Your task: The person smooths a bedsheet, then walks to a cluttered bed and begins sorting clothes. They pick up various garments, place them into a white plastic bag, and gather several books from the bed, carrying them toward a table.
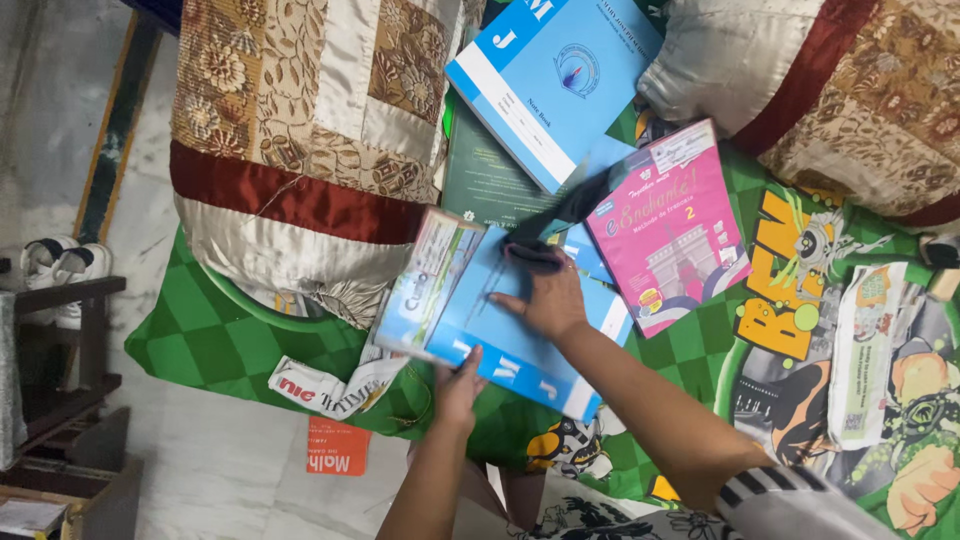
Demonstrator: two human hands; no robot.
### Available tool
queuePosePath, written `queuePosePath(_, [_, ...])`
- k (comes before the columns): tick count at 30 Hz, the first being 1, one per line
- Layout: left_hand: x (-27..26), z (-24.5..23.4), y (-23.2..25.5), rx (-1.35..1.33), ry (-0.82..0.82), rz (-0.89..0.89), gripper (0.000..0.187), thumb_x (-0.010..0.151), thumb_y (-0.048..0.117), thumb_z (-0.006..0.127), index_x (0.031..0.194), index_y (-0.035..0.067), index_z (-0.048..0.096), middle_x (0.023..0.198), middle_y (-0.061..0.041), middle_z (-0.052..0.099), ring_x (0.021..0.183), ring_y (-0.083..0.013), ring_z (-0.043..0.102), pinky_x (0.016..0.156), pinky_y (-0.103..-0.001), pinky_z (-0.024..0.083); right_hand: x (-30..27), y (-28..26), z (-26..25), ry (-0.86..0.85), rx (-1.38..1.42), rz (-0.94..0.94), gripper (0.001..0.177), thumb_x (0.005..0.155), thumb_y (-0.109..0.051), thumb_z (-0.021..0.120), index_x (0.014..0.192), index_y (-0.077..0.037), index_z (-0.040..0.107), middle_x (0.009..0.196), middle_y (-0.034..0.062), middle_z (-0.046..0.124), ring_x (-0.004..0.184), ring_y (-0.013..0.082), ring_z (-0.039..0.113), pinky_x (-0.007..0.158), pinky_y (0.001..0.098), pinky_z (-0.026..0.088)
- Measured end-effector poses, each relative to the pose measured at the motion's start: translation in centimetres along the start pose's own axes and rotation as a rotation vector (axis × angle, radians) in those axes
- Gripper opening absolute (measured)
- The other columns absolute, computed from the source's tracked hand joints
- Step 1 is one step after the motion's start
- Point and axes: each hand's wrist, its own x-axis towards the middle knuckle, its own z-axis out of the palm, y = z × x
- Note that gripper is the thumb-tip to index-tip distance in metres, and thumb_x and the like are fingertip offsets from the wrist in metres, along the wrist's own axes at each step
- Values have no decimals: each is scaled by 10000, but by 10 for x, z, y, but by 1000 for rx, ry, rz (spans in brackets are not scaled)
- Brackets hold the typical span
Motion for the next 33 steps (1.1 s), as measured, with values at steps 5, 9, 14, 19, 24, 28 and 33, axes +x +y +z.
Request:
queuePosePath(5, [-43, -64, -22, 178, -30, -75, 574, 887, 245, 747, 1398, 125, 517, 1183, -95, 662, 950, -235, 651, 823, -421, 591, -37, 35, -20, 224, -12, 146, 832, 821, -457, 847, 1463, -80, 475, 1402, 269, 530, 1289, 465, 518, 1087, 553, 428])
queuePosePath(9, [-32, -111, -57, 354, -64, 15, 571, 859, 251, 720, 1367, 74, 527, 1200, -115, 677, 989, -248, 712, 803, -428, 618, -37, 41, -39, 215, -52, -57, 984, 652, -348, 903, 1500, -161, 440, 1539, 322, 370, 1381, 522, 426, 1113, 571, 399])
queuePosePath(14, [14, -130, -85, 798, 38, 457, 507, 911, 338, 747, 1242, -31, 640, 1221, -186, 657, 999, -305, 716, 787, -399, 599, 2, 19, -13, -94, -229, -154, 953, 616, -290, 905, 1490, -294, 527, 1582, 255, 312, 1418, 597, 302, 1070, 701, 315])
queuePosePath(19, [18, -125, -80, 994, 116, 553, 557, 999, 396, 738, 1331, -31, 603, 1267, -281, 578, 1067, -369, 654, 839, -414, 558, 3, 59, 19, 102, -153, -374, 397, 864, -31, 667, 1253, -109, 650, 1397, 157, 592, 1347, 461, 509, 1159, 479, 428])
queuePosePath(24, [-8, -106, -51, 584, 25, 131, 711, 965, 385, 600, 1497, 43, 275, 1326, -204, 620, 1071, -271, 720, 799, -392, 662, -53, 167, -46, 537, 50, -105, 267, 1032, 36, 550, 1237, -81, 675, 1199, 150, 686, 1138, 355, 657, 1013, 442, 522])
queuePosePath(28, [-25, -95, -30, 542, 4, 168, 709, 952, 421, 567, 1515, 98, 283, 1317, -162, 608, 1070, -270, 696, 763, -414, 650, -118, 227, -111, 642, -462, 362, 613, 777, -135, 809, 1334, -6, 588, 1323, 322, 569, 1185, 511, 540, 991, 562, 433])
queuePosePath(33, [-22, -74, -15, 724, 254, 119, 745, 937, 647, 456, 1385, 59, 549, 1154, -165, 706, 942, -294, 756, 661, -412, 668, -124, 202, -61, 311, 82, 590, 891, 739, -255, 769, 1493, 26, 384, 1475, 318, 472, 1381, 521, 465, 1182, 559, 397])
